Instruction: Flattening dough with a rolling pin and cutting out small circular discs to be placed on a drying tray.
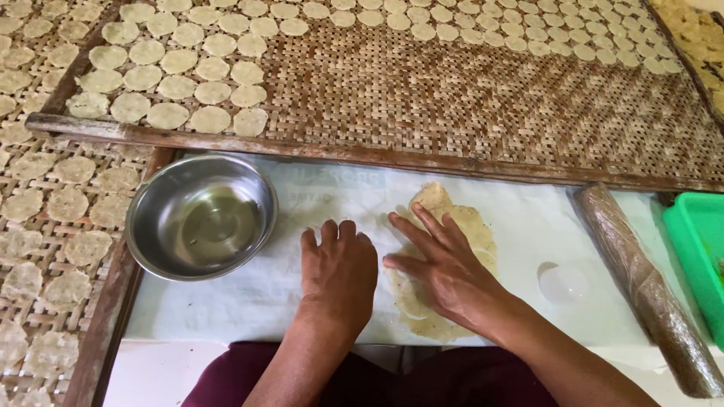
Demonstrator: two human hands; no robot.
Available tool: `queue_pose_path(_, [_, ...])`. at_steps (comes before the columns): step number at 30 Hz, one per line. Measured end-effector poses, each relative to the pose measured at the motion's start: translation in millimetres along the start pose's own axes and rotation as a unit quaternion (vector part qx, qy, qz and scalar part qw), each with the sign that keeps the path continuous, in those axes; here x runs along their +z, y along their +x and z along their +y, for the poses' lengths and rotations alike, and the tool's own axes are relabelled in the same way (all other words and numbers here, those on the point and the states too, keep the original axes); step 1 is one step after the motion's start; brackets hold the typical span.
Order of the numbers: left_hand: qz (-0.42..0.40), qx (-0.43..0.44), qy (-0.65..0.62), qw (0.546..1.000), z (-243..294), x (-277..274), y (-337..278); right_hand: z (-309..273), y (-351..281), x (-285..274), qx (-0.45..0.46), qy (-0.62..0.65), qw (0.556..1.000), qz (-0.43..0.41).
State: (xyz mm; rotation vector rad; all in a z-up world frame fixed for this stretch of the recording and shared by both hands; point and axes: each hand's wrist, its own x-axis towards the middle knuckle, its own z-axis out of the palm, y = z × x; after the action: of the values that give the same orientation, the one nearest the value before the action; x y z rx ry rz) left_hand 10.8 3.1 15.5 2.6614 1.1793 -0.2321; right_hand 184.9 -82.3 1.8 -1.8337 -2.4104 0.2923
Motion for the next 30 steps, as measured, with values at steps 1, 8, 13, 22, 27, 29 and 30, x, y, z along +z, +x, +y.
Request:
queue_pose_path(1, [-0.001,-0.001,-0.001,1.0,0,-1,-1,-2,0,0,-0.001,0.0,1.0,-0.001])
queue_pose_path(8, [-0.023,0.003,0.004,1.0,-1,-4,-3,-13,-8,-4,-0.004,-0.022,1.0,0.011])
queue_pose_path(13, [-0.037,0.001,0.006,0.999,0,-9,-3,-18,-12,-16,0.006,0.055,0.998,-0.043])
queue_pose_path(22, [-0.03,-0.003,0.003,1.0,1,-5,-4,-12,-17,-3,-0.046,0.101,0.992,-0.055])
queue_pose_path(27, [-0.035,0.002,0.005,0.999,3,-8,-5,-12,-20,4,-0.025,0.004,0.999,-0.023])
queue_pose_path(29, [-0.037,0.001,0.003,0.999,3,-8,-4,-17,-23,2,-0.028,0.009,0.999,-0.024])
queue_pose_path(30, [-0.039,0.0,0.001,0.999,3,-8,-4,-19,-24,2,-0.032,0.014,0.999,-0.024])
